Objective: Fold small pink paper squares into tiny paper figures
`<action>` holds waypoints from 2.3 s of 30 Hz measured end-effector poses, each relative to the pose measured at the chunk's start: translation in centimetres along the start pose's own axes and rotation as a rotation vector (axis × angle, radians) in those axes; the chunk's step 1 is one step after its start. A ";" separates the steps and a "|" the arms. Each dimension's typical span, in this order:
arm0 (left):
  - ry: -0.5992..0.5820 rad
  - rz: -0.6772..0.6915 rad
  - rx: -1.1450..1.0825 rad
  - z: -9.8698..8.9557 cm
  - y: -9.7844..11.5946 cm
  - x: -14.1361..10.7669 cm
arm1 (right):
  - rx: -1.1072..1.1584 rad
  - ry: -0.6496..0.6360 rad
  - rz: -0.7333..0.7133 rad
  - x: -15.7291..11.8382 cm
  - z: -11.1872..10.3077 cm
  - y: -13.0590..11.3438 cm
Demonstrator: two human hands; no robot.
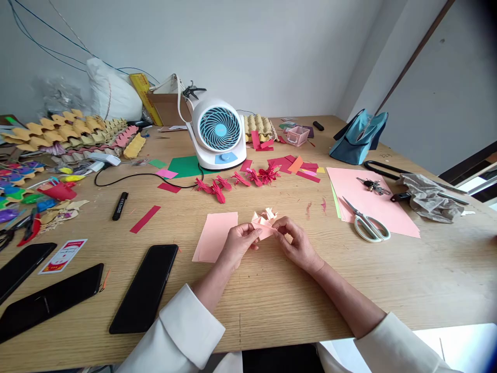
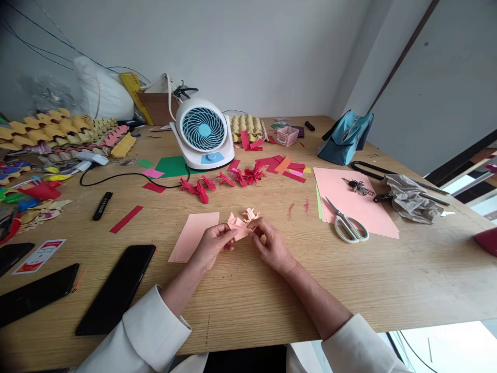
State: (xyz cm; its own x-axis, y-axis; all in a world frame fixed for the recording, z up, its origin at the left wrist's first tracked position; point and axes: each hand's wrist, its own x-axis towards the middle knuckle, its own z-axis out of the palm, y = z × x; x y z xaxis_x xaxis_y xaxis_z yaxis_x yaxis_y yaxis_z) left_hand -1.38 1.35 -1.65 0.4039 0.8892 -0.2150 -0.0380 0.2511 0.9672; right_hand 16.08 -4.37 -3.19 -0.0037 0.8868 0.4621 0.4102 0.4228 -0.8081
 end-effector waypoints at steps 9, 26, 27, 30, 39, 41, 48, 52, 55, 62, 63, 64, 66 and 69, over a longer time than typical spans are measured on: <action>-0.109 -0.097 -0.118 -0.4 -0.6 -0.2 | -0.155 -0.077 -0.177 -0.2 0.1 0.6; -0.174 -0.117 -0.034 -0.6 0.4 -0.6 | -0.136 -0.088 -0.194 -0.1 -0.5 0.6; -0.181 -0.108 -0.030 -0.6 0.5 -0.6 | -0.122 -0.081 -0.185 0.0 -0.5 0.4; -0.186 -0.073 -0.013 -0.5 0.2 -0.6 | -0.068 -0.040 -0.135 0.2 -0.4 0.0; -0.205 0.042 0.169 0.1 -0.6 -0.4 | 0.132 0.047 0.098 0.4 0.1 0.2; -0.198 0.078 0.217 0.1 -0.5 -0.4 | 0.152 0.051 0.122 0.3 0.2 0.3; -0.081 0.261 0.155 0.2 0.1 -0.4 | 0.139 0.064 0.142 0.4 0.2 0.5; -0.038 0.391 0.282 0.2 -0.1 -0.3 | 0.161 0.065 0.156 0.3 0.3 0.8; -0.033 0.459 0.414 0.1 -0.4 -0.4 | 0.181 0.053 0.174 0.2 0.4 1.0; 0.002 0.416 0.406 -0.1 -0.6 -0.1 | 0.203 0.017 0.214 0.1 0.4 0.4; -0.010 0.385 0.377 -0.2 -0.7 0.0 | 0.186 0.017 0.204 0.1 0.3 0.3; -0.028 0.353 0.345 -0.2 -0.7 0.1 | 0.162 0.018 0.189 0.1 0.3 0.2; -0.070 0.309 0.292 -0.2 -0.8 0.2 | 0.118 0.019 0.160 0.2 0.2 -0.1; -0.100 0.303 0.279 -0.2 -0.9 0.2 | 0.088 0.016 0.137 0.3 0.1 -0.3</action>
State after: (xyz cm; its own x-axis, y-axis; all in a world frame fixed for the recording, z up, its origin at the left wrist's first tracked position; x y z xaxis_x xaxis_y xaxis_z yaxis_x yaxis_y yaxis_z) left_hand -1.42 1.36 -2.63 0.4995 0.8621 0.0854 0.0750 -0.1412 0.9871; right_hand 15.88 -4.27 -2.84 0.0614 0.9347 0.3501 0.3243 0.3131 -0.8926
